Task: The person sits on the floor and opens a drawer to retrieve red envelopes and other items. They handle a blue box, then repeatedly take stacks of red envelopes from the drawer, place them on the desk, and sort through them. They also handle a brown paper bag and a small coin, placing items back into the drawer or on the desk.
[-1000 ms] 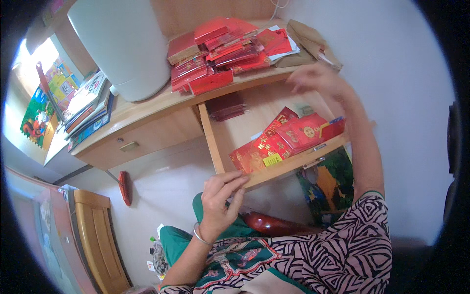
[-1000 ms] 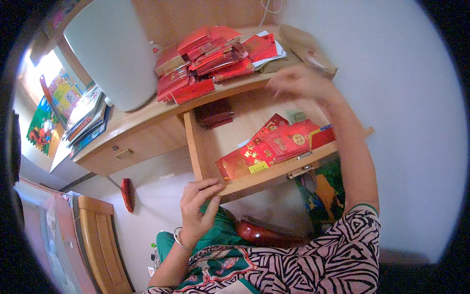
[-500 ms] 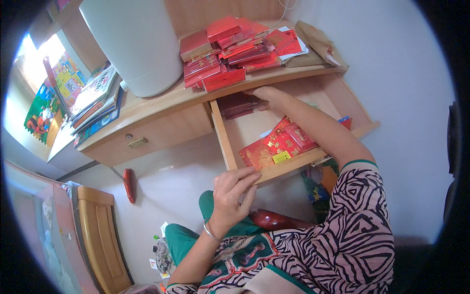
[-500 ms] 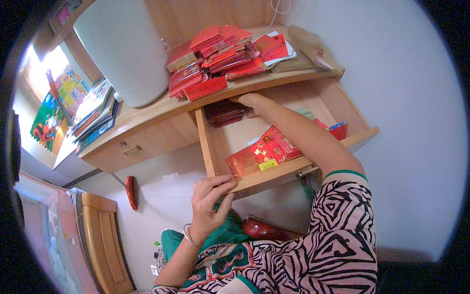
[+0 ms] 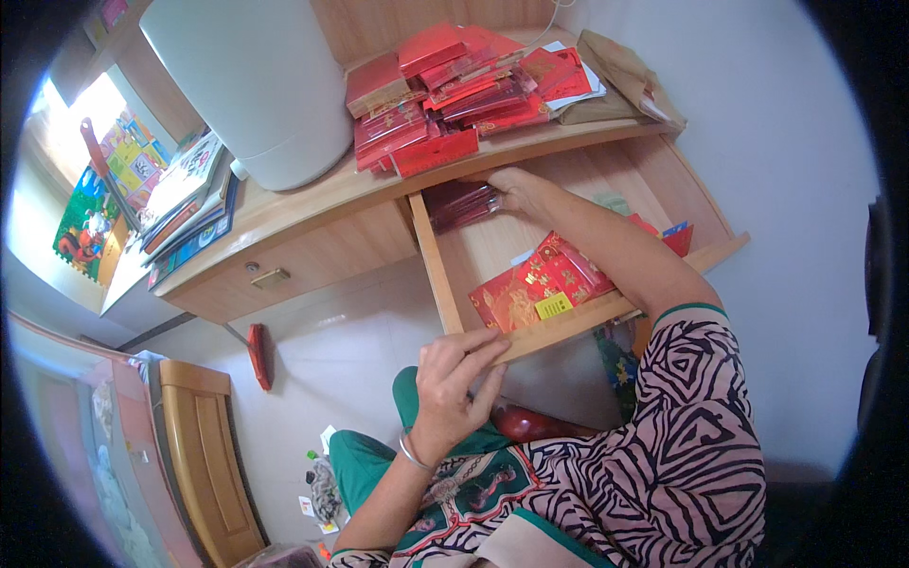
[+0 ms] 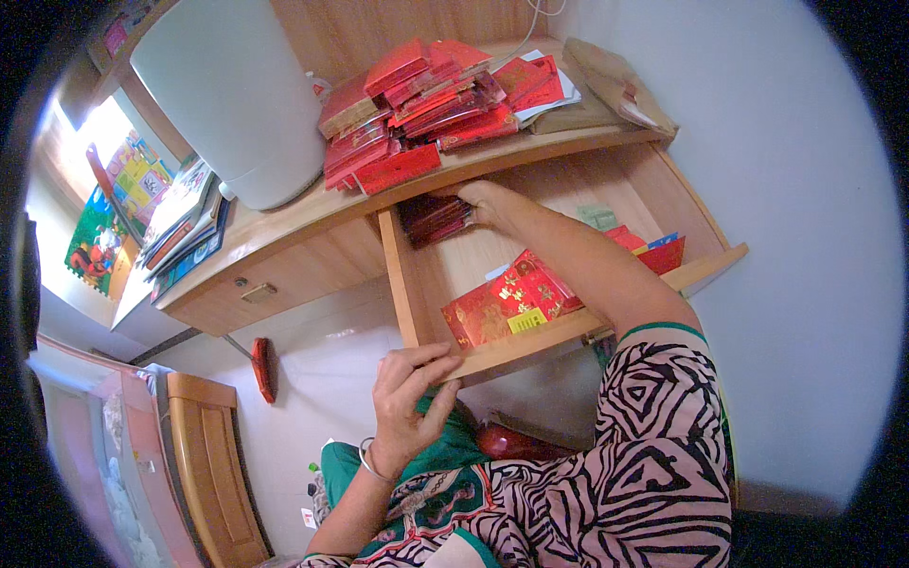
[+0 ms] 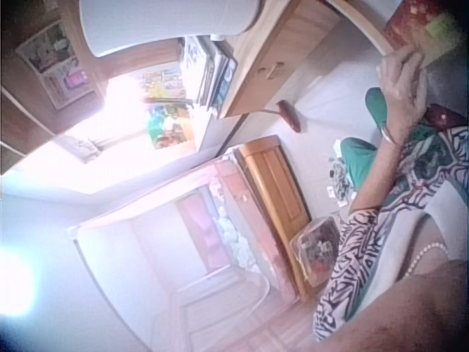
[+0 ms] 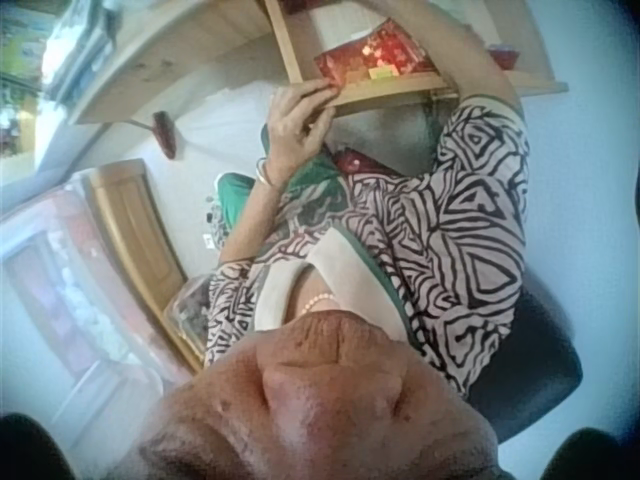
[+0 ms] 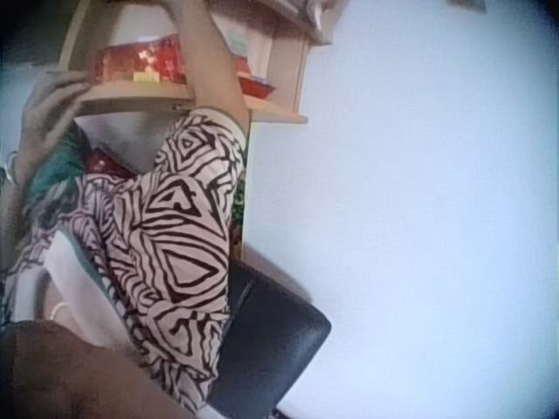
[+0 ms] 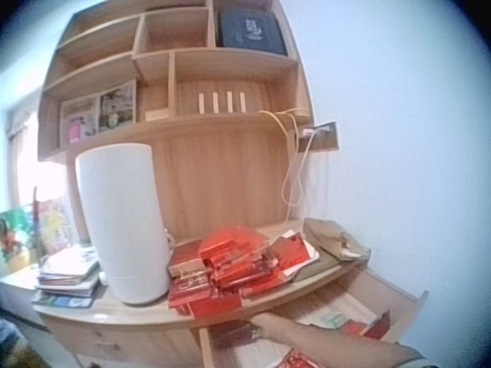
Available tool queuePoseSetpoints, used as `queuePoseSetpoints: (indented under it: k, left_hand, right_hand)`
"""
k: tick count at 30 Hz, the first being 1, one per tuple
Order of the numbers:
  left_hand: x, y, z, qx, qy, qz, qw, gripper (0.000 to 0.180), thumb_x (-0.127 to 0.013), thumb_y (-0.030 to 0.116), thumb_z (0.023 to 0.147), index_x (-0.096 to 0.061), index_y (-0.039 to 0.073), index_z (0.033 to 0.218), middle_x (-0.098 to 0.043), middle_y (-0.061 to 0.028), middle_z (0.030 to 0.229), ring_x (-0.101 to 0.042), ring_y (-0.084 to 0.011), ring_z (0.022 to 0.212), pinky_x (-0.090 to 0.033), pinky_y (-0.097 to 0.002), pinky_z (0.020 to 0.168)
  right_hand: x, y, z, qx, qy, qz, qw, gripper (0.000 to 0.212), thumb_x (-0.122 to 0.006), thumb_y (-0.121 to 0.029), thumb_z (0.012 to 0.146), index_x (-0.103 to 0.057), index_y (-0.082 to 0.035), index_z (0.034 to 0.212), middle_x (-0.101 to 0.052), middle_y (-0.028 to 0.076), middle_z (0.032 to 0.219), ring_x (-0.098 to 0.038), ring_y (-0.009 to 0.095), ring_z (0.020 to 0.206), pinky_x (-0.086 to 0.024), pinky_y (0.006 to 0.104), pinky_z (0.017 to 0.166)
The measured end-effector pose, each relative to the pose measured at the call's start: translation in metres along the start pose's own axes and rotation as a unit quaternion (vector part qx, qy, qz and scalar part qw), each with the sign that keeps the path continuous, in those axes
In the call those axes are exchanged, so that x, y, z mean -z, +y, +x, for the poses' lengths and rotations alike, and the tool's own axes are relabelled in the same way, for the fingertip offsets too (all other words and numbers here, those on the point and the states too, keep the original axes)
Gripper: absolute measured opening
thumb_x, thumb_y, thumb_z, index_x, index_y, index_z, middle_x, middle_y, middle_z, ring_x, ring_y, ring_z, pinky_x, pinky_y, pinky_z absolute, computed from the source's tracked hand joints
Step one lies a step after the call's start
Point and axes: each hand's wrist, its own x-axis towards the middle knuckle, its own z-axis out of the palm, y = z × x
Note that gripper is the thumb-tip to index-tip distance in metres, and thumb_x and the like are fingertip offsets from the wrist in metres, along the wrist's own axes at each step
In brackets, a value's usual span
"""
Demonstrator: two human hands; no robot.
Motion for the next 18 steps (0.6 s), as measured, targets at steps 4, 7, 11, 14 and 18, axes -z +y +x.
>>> queuePoseSetpoints:
  k: [4, 7, 11, 14, 18]
  left_hand:
    - [0.000, 0.000, 0.000, -0.014, 0.005, 0.002, 1.000, 0.027, -0.072, 0.004, 0.071, -0.070, 0.006, 0.098, -0.066, -0.0096, 0.106, -0.060, -0.0259, 0.092, -0.044, -0.0353, 0.079]
    - [0.000, -0.002, 0.000, -0.030, 0.012, -0.003, 0.999, 0.027, -0.072, 0.004, 0.072, -0.069, 0.006, 0.099, -0.066, -0.0086, 0.105, -0.060, -0.0256, 0.092, -0.043, -0.0349, 0.078]
    - [0.000, -0.005, -0.002, -0.040, 0.013, -0.005, 0.999, 0.027, -0.071, 0.005, 0.074, -0.068, 0.007, 0.101, -0.065, -0.0072, 0.105, -0.059, -0.0250, 0.092, -0.043, -0.0344, 0.076]
    - [0.002, -0.005, -0.003, -0.052, 0.023, -0.012, 0.998, 0.027, -0.070, 0.005, 0.074, -0.069, 0.007, 0.101, -0.065, -0.0084, 0.105, -0.059, -0.0262, 0.092, -0.043, -0.0343, 0.078]
    - [0.006, -0.001, -0.005, -0.039, 0.008, -0.032, 0.999, 0.028, -0.070, 0.005, 0.075, -0.068, 0.006, 0.103, -0.064, -0.0100, 0.109, -0.060, -0.0282, 0.098, -0.045, -0.0358, 0.083]
  right_hand:
    - [-0.008, -0.015, -0.006, -0.084, 0.075, -0.050, 0.992, 0.022, -0.066, -0.022, 0.086, -0.066, -0.007, 0.103, -0.070, 0.007, 0.097, -0.067, 0.020, 0.080, -0.055, 0.0399, 0.072]
    - [-0.015, -0.041, -0.028, -0.126, 0.063, -0.074, 0.987, 0.020, -0.067, -0.020, 0.085, -0.066, -0.007, 0.100, -0.070, 0.008, 0.095, -0.067, 0.021, 0.079, -0.055, 0.0405, 0.072]
    - [-0.017, -0.071, -0.097, -0.168, -0.008, -0.076, 0.983, 0.027, -0.071, -0.019, 0.082, -0.065, -0.005, 0.104, -0.070, 0.011, 0.100, -0.068, 0.023, 0.086, -0.055, 0.0410, 0.080]
    - [-0.016, -0.089, -0.160, -0.209, 0.018, -0.103, 0.972, 0.033, -0.073, -0.018, 0.081, -0.063, -0.001, 0.108, -0.068, 0.014, 0.106, -0.068, 0.023, 0.093, -0.055, 0.0417, 0.084]
    - [-0.013, -0.105, -0.231, -0.185, 0.035, -0.094, 0.978, 0.035, -0.072, -0.018, 0.082, -0.062, 0.001, 0.110, -0.067, 0.015, 0.111, -0.065, 0.023, 0.100, -0.052, 0.0400, 0.091]
